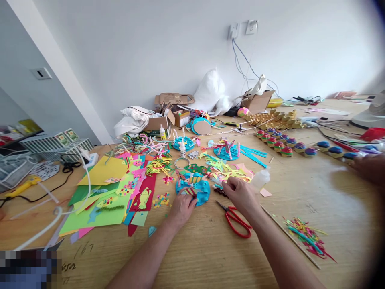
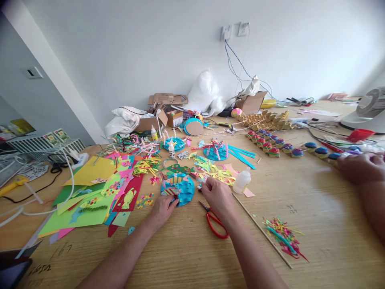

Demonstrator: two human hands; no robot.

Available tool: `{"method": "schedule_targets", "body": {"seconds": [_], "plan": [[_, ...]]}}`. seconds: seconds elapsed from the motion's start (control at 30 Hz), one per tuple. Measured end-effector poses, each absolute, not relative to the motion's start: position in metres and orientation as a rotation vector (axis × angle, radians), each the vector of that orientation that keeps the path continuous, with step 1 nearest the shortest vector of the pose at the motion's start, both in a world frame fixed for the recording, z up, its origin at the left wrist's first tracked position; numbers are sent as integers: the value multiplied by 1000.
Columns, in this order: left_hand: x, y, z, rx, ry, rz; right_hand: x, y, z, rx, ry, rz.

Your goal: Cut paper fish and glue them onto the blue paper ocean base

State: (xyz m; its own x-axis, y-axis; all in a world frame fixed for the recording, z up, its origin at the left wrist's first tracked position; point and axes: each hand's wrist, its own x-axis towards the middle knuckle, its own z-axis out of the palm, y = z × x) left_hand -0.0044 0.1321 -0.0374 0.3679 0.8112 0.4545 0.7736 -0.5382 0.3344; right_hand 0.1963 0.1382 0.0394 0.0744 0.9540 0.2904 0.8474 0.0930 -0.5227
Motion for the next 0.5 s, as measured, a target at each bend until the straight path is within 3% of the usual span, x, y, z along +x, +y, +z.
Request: {"method": "schedule_targets", "body": {"seconds": [0.23,0.5], "plan": [[-3,133,-38,2551,1500,910,187,144,-9,-1631,-1657,273],[-4,131,-40,2533,1509,927,190,145,-10,-1532,-1661,267]]}}
